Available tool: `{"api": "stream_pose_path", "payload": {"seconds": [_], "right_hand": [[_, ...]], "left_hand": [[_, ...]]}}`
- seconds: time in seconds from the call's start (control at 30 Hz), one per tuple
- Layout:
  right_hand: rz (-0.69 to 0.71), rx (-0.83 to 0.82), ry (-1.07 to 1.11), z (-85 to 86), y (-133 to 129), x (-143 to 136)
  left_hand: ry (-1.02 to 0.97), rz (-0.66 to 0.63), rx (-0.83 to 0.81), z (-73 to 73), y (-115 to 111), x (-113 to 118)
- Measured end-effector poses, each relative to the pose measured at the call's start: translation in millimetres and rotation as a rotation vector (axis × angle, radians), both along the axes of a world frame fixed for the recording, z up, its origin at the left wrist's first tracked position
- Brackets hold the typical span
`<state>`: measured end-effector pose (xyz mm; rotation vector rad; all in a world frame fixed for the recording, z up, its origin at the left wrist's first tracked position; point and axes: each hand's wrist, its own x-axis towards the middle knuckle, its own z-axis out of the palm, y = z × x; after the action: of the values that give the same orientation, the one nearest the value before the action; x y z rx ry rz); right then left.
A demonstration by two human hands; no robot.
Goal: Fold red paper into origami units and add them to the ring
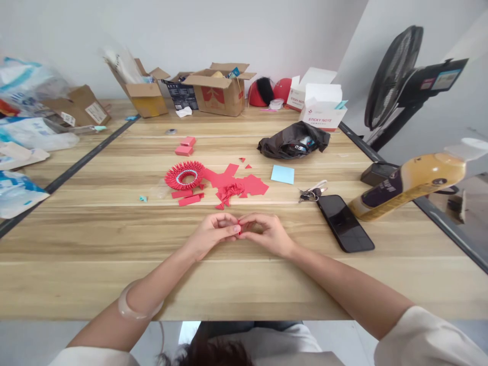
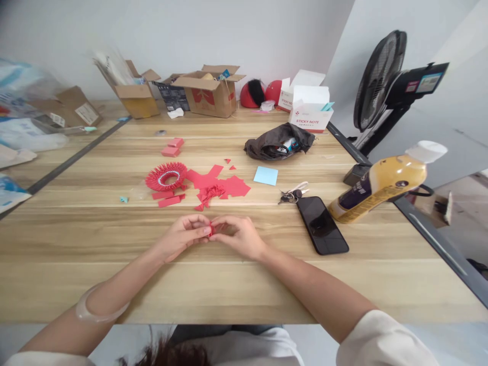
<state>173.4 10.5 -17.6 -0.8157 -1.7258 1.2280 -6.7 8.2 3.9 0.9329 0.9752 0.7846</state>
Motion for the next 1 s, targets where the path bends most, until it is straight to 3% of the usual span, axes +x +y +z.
{"api": "stream_pose_path", "payload": {"seconds": [0.17,0.27,0.47,0.73,0.87,1.0], "right_hand": [[0.058,-0.187,0.166,-2.8,2.1,-1.5],[0.055,-0.217,0.211,-2.6,3.3,-1.2],[-0.051,-0.254,0.154,-4.4,2.9,0.1],[-0.066,-0.292,0.066,-8.4,-1.2,-4.3],[-0.098,-0.179,-0.002,-7.1,-4.1,-5.5],[-0.128,0.087,-0.126,-3.9,-5.9,-2.4]], "left_hand": [[-0.007,0.009,0.014,-1.3,2.2,-3.7],[0.042,-0.012,0.058,-0.8,3.7,-5.2],[0.257,-0.050,0.166,2.8,3.5,-2.9],[0.379,-0.037,0.260,4.8,1.9,-0.3],[0.372,-0.034,0.230,4.3,2.0,-0.6],[0.324,-0.039,0.173,4.0,3.1,-1.9]]}}
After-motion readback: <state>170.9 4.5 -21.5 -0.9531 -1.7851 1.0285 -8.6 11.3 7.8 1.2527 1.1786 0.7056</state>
